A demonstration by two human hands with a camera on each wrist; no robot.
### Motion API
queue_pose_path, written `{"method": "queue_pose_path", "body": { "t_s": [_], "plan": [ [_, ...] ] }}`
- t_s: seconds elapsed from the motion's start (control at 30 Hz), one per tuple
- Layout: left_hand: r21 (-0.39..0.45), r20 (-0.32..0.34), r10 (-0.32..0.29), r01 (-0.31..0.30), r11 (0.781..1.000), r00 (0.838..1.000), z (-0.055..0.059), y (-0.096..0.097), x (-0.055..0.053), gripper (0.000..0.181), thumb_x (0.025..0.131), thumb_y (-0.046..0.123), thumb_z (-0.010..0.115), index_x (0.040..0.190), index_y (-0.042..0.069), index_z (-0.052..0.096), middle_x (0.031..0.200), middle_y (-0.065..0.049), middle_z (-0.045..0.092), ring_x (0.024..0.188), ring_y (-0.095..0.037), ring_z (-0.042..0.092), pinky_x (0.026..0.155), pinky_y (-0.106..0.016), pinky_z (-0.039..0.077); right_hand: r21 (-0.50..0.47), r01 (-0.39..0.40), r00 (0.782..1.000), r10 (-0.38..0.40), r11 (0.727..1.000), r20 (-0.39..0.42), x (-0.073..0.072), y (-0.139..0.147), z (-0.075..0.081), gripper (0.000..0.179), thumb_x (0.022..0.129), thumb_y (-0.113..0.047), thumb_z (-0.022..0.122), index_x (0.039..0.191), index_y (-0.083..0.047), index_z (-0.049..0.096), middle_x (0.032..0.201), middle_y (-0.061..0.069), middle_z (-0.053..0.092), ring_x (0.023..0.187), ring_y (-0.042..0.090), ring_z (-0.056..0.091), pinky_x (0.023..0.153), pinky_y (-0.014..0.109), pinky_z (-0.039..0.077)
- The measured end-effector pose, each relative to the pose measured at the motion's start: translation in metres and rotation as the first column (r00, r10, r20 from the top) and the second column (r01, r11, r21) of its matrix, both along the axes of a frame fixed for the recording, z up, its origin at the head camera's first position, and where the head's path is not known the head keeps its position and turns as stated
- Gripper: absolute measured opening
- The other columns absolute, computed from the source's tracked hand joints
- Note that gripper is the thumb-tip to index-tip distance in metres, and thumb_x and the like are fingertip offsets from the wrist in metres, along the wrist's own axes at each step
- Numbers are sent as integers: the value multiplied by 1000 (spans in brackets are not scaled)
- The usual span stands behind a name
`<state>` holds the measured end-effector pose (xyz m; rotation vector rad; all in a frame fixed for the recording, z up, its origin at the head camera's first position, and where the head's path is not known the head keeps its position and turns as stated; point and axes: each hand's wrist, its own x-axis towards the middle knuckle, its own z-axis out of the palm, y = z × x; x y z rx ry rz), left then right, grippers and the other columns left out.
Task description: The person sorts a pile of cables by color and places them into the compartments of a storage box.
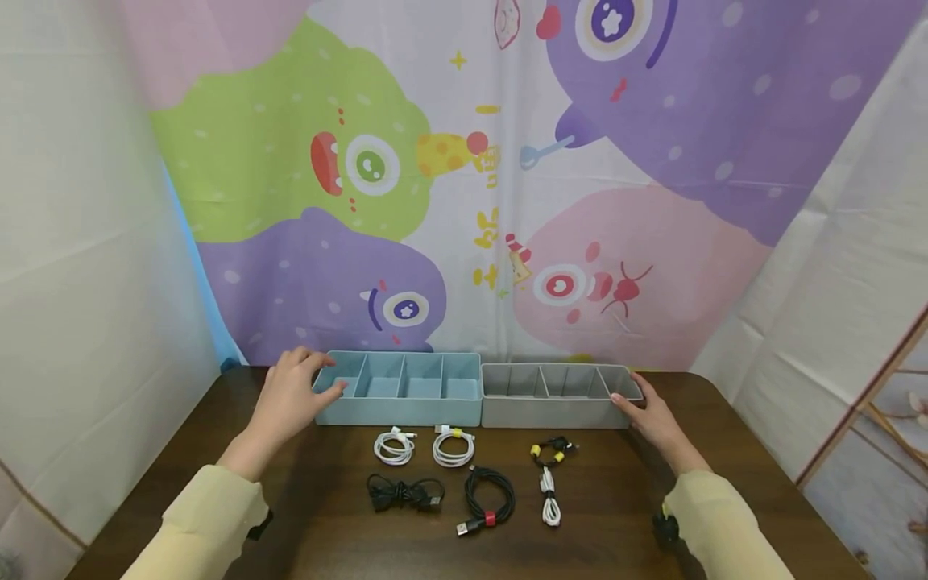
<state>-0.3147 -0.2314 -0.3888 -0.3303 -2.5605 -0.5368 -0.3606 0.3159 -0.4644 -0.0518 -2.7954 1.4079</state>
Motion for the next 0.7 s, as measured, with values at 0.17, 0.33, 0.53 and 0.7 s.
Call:
{"method": "queue_pose_path", "body": {
  "t_s": [0.17, 0.33, 0.53, 0.7],
  "plan": [
    [7, -3, 5, -5, 1000, 1000, 0, 5, 10, 34, 81, 30, 72, 103, 5, 67, 103, -16, 59, 91, -34, 48, 76, -51, 36, -14, 1, 1000, -1, 1000, -16, 0, -1, -1, 81, 94, -41, 55, 151, -4, 11, 130, 30, 41, 94, 28, 52, 69, 25, 46],
    [39, 0, 8, -8, 999, 1000, -3, 10, 20, 34, 80, 30, 73, 104, 6, 67, 103, -15, 59, 95, -34, 48, 78, -51, 36, -29, -3, 1000, 3, 1000, -28, -1, -1, -2, 79, 94, -39, 56, 150, -4, 12, 127, 28, 42, 85, 23, 51, 66, 24, 45],
    [66, -10, 11, -10, 998, 1000, -6, 15, 31, 33, 80, 29, 74, 104, 7, 67, 104, -14, 58, 100, -35, 47, 82, -53, 34, -57, 0, 999, -3, 998, -52, -3, -1, -2, 76, 95, -34, 57, 150, -4, 14, 112, 21, 46, 68, 12, 43, 59, 23, 41],
    [78, -24, 4, -2, 997, 1000, -9, 19, 40, 33, 78, 27, 75, 104, 7, 68, 106, -15, 58, 101, -35, 47, 82, -54, 34, -54, -2, 999, 0, 999, -44, -4, 1, -3, 78, 94, -37, 56, 150, -4, 12, 116, 23, 45, 72, 14, 45, 60, 23, 41]
  ]
}}
